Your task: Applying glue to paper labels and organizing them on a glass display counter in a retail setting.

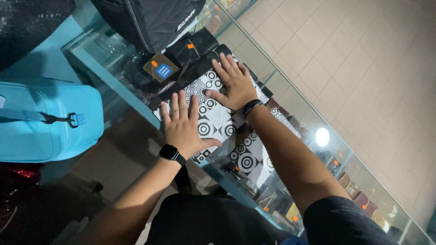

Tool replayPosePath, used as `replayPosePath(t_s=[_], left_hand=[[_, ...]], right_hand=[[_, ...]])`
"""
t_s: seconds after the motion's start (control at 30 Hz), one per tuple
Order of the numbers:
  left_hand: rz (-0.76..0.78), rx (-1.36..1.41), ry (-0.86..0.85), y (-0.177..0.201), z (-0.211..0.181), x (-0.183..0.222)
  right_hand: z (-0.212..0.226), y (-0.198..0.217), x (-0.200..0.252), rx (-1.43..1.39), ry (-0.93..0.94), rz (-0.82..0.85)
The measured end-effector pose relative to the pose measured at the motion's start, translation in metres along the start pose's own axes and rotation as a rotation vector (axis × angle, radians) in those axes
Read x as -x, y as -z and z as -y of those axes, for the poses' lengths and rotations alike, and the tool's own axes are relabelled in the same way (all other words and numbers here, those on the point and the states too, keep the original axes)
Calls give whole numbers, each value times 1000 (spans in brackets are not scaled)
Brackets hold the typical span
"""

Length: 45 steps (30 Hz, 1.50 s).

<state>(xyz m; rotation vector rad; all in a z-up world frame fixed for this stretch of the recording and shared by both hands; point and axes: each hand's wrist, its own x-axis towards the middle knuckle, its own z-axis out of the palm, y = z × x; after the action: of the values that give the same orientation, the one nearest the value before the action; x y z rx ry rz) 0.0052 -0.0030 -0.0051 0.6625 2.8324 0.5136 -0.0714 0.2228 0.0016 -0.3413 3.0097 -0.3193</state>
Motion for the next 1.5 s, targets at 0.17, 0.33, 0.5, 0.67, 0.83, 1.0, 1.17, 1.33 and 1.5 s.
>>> replayPosePath(t_s=[0.17, 0.33, 0.5, 0.67, 0.83, 1.0, 1.17, 1.33, 1.5], left_hand=[[-122, -75, -30, -6, 7, 17], [-236, -179, -77, -9, 14, 29], [-244, -119, -83, -16, 15, 32], [24, 3, -15, 8, 8, 30], [52, 4, -24, 13, 4, 32], [64, -9, -4, 28, -2, 34], [36, -40, -15, 15, 4, 32], [19, -59, -35, 11, 6, 27], [-7, -96, -23, -3, 8, 18]], right_hand=[[-8, -1, -6, -14, 28, -28], [-22, 0, -13, -42, 56, -86], [-8, 3, 7, 79, 67, -211], [53, -28, 80, -32, 232, -86], [33, -30, 93, 38, 140, -103], [-2, -17, 83, -51, -32, -61], [-12, -14, 75, -330, -221, -98], [-37, 2, 79, -670, -449, -232], [-32, 34, 110, -840, -658, -354]])
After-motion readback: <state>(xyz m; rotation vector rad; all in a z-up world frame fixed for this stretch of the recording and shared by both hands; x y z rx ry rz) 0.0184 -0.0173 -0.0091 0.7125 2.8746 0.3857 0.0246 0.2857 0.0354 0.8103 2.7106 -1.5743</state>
